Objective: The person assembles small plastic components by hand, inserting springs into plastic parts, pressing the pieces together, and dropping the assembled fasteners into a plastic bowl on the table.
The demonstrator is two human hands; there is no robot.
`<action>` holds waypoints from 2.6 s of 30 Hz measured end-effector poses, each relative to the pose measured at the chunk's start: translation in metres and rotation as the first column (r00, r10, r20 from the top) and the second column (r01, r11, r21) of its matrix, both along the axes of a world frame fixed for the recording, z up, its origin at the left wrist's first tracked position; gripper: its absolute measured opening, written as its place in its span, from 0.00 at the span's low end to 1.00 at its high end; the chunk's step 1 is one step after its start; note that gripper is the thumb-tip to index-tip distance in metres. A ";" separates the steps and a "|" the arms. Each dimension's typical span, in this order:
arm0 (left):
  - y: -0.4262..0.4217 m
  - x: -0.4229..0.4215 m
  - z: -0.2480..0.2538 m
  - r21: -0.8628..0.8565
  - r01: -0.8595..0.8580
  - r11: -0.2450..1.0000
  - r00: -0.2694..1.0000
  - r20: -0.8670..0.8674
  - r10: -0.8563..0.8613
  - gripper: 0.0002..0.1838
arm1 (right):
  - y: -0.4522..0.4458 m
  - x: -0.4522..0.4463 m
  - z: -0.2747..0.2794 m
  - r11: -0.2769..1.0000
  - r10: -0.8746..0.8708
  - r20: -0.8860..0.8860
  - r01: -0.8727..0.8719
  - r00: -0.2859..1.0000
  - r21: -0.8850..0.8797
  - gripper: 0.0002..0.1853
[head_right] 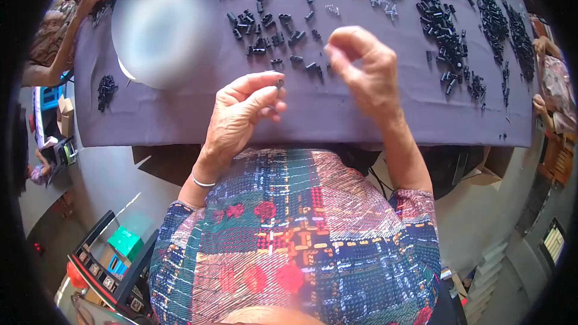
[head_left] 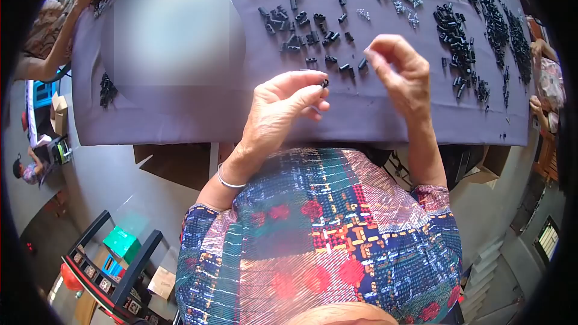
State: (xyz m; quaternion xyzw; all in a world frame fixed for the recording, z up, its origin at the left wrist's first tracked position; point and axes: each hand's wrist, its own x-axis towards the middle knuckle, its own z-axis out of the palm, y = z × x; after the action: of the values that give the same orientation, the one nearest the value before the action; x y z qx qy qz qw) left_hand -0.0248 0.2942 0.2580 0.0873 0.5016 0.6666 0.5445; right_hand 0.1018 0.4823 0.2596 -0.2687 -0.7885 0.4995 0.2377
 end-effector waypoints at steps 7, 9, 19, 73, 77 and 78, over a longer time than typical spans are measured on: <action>-0.002 0.006 0.002 0.003 -0.008 1.000 0.998 -0.061 0.008 0.12 | -0.035 0.005 0.008 0.971 0.240 -0.131 -0.236 0.962 0.042 0.09; -0.002 0.008 0.003 0.015 -0.012 1.000 0.998 -0.065 0.013 0.11 | -0.039 0.005 0.012 0.958 0.251 -0.115 -0.230 0.961 0.170 0.10; -0.004 0.014 0.001 0.005 -0.024 1.000 0.970 -0.242 0.024 0.11 | -0.050 0.008 0.015 0.878 0.259 -0.050 -0.214 0.965 0.427 0.13; -0.022 0.000 -0.009 0.016 -0.117 0.993 0.989 0.087 0.116 0.11 | -0.034 -0.032 0.000 0.925 0.194 -0.150 -0.232 0.969 -0.301 0.07; -0.014 0.005 -0.005 0.042 -0.067 0.997 0.998 0.025 0.066 0.11 | -0.042 -0.011 0.005 0.837 0.140 -0.165 -0.205 0.976 -0.508 0.08; -0.012 0.007 -0.005 0.045 -0.072 0.996 0.997 0.026 0.071 0.11 | -0.046 -0.008 0.007 0.850 0.110 -0.187 -0.190 0.976 -0.491 0.08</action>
State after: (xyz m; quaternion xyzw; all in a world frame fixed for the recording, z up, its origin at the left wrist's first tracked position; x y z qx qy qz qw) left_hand -0.0181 0.2826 0.2526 0.0739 0.4823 0.6980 0.5242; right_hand 0.0938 0.4359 0.2669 -0.2202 -0.6279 0.7249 0.1783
